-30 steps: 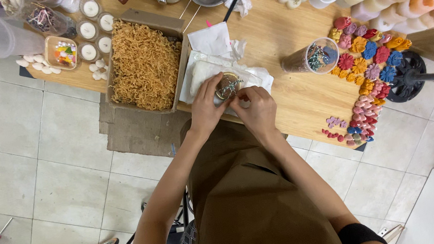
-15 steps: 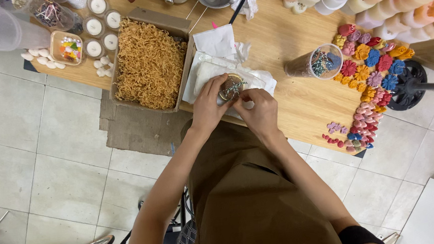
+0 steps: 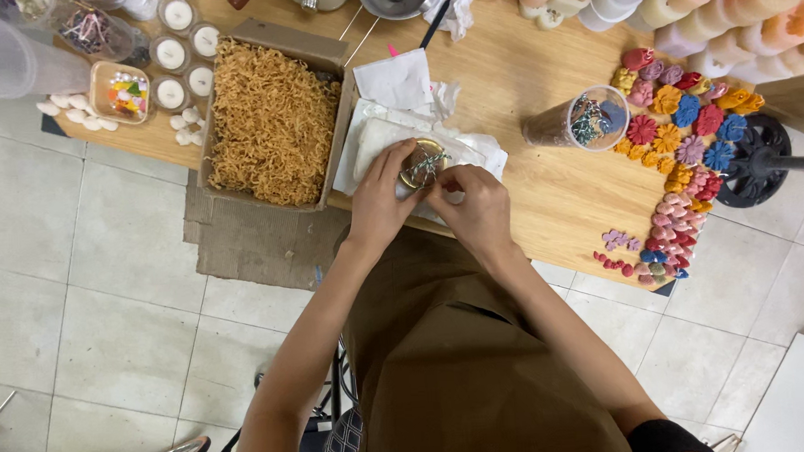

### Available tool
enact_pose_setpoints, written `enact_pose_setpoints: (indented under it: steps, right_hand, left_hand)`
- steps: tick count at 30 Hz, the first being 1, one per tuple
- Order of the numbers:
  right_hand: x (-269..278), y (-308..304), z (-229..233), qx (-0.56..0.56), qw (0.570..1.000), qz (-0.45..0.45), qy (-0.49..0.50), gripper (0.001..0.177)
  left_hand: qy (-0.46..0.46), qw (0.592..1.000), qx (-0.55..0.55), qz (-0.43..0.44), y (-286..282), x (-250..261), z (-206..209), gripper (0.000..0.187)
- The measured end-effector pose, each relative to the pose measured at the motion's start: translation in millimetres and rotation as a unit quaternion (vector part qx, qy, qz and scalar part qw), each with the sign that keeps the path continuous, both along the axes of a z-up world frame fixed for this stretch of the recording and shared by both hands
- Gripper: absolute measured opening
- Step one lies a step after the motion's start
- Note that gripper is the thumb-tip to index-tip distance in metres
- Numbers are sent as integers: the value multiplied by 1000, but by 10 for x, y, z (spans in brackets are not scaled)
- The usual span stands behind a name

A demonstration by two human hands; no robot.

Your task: The person places decorative elements onto a candle, adjusts them by hand, and then moves the candle to a tray containing other candles.

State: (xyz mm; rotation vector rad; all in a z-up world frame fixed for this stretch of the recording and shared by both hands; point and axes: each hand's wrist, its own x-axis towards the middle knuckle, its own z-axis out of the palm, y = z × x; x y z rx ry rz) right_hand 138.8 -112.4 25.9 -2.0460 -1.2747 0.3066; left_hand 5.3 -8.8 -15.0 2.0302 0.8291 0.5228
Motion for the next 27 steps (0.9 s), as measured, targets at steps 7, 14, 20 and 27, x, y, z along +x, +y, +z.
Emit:
enact_pose_setpoints:
  steps: [7, 14, 20, 27]
  right_hand:
    - [97, -85, 29, -18, 999, 20, 25, 13]
    - [329, -154, 21, -12, 995, 46, 92, 43]
    - [409, -79, 48, -5, 993, 97, 70, 55]
    - [590, 43, -110, -26, 987, 130, 86, 54]
  left_hand:
    - [10, 1000, -19, -11, 32, -8, 47, 74]
    - [34, 999, -15, -31, 80, -2, 8, 89]
    - [-21, 999, -17, -34, 44, -50, 85, 99]
    - [-22, 999, -15, 25, -117, -70, -25, 91]
